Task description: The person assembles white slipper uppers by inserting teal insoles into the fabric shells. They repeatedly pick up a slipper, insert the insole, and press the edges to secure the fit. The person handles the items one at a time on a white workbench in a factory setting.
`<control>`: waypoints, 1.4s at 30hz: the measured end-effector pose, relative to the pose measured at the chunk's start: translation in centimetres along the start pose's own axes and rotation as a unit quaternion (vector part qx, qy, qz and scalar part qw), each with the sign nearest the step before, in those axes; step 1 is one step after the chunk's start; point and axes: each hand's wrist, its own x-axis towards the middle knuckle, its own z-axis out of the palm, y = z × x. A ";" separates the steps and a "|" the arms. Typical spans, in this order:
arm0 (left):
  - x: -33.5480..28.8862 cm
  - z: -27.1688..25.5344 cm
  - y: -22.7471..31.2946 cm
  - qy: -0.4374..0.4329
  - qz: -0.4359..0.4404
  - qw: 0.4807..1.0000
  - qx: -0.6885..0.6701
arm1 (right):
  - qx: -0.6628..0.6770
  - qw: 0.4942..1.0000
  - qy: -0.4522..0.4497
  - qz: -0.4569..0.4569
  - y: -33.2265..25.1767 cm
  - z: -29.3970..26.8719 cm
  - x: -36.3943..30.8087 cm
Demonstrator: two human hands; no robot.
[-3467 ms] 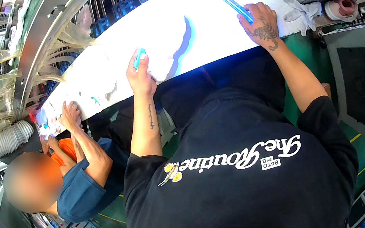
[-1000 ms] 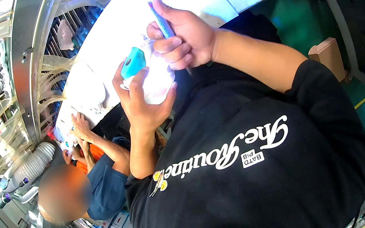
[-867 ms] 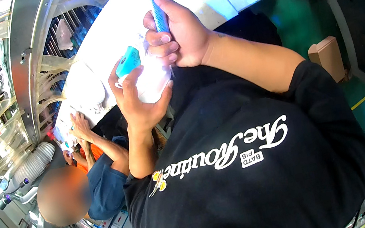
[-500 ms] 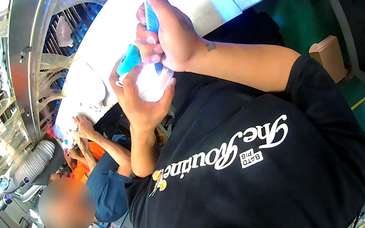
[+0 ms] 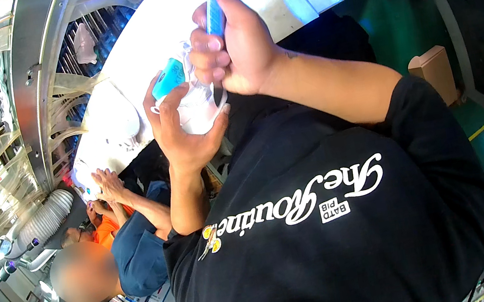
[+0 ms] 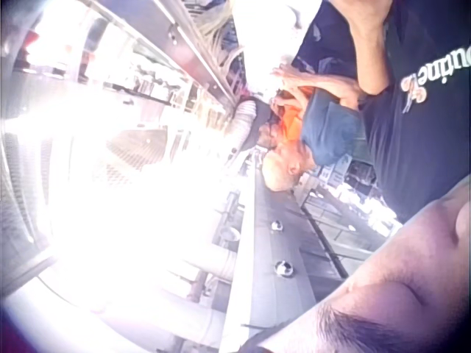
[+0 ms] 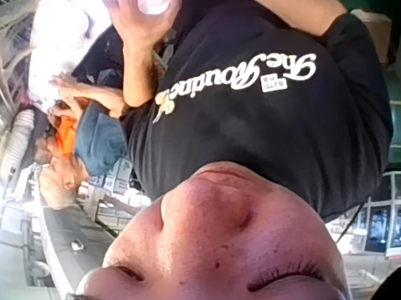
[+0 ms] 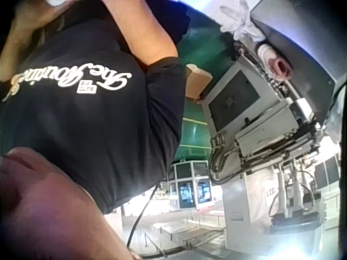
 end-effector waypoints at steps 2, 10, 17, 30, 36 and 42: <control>-0.1 0.1 0.1 0.005 -0.005 1.000 -0.007 | -0.031 0.999 -0.010 -0.028 0.2 0.4 0.6; -0.2 0.7 1.1 0.021 -0.030 0.999 0.005 | -0.178 0.976 0.041 -0.118 2.1 2.2 1.2; 0.9 -0.3 1.2 -0.049 -0.029 0.998 0.005 | -0.081 0.995 0.013 -0.061 -0.1 0.2 1.7; -1.8 -0.7 -6.9 0.076 -0.308 0.857 -0.407 | -0.906 0.229 0.124 -0.333 -11.2 -10.8 0.2; -0.3 0.9 -4.9 0.067 -0.209 0.925 -0.311 | -0.835 0.511 -0.060 -0.193 -2.5 -3.3 -3.5; -0.9 0.3 -2.9 -0.135 -0.082 0.799 -0.580 | -0.775 0.623 0.070 -0.082 -3.9 -0.3 -6.7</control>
